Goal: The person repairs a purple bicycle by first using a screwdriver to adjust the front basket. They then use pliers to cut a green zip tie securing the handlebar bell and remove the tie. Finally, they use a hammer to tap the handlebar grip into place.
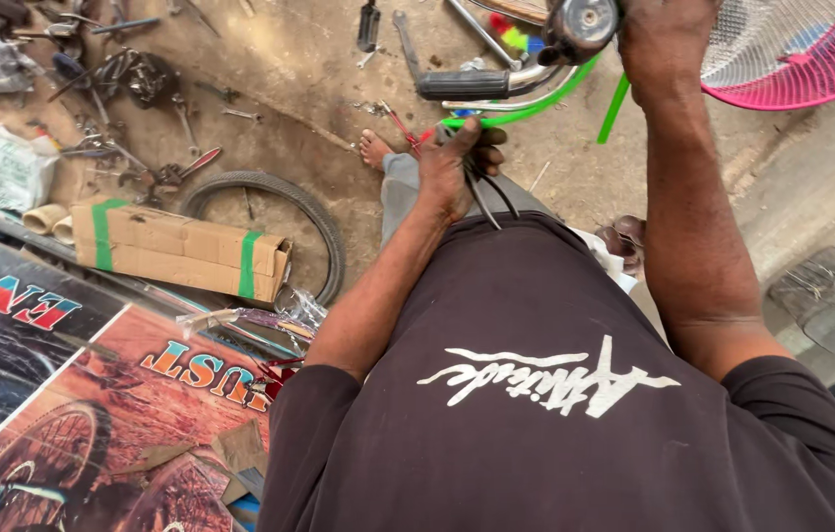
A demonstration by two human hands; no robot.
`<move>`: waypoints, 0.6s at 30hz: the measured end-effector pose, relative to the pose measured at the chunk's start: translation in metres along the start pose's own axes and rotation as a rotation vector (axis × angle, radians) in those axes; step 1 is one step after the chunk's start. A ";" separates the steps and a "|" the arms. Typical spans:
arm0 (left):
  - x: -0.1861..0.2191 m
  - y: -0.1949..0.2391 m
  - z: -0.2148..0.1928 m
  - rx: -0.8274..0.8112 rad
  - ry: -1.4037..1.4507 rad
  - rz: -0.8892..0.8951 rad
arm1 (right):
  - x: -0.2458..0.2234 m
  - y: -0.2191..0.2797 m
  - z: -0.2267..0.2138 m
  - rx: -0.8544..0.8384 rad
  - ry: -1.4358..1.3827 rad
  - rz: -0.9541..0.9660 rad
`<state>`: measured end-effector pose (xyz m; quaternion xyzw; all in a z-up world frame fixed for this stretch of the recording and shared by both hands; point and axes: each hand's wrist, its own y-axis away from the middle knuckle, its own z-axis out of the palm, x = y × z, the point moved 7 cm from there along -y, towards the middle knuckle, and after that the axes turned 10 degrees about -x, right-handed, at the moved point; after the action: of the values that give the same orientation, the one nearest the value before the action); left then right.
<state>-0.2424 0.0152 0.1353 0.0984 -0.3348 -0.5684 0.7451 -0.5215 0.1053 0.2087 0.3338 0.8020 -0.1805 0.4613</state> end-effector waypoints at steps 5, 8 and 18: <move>0.016 0.001 -0.009 0.047 0.000 0.047 | 0.006 0.000 0.001 -0.024 -0.218 0.093; 0.014 0.002 -0.005 0.011 -0.088 0.021 | 0.007 0.001 0.000 -0.031 -0.286 0.104; 0.011 0.004 -0.002 -0.015 -0.107 0.004 | -0.027 0.003 0.000 -0.097 -0.263 0.091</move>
<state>-0.2370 0.0058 0.1402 0.0614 -0.3700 -0.5738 0.7281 -0.5096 0.0975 0.2321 0.3205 0.7266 -0.1626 0.5856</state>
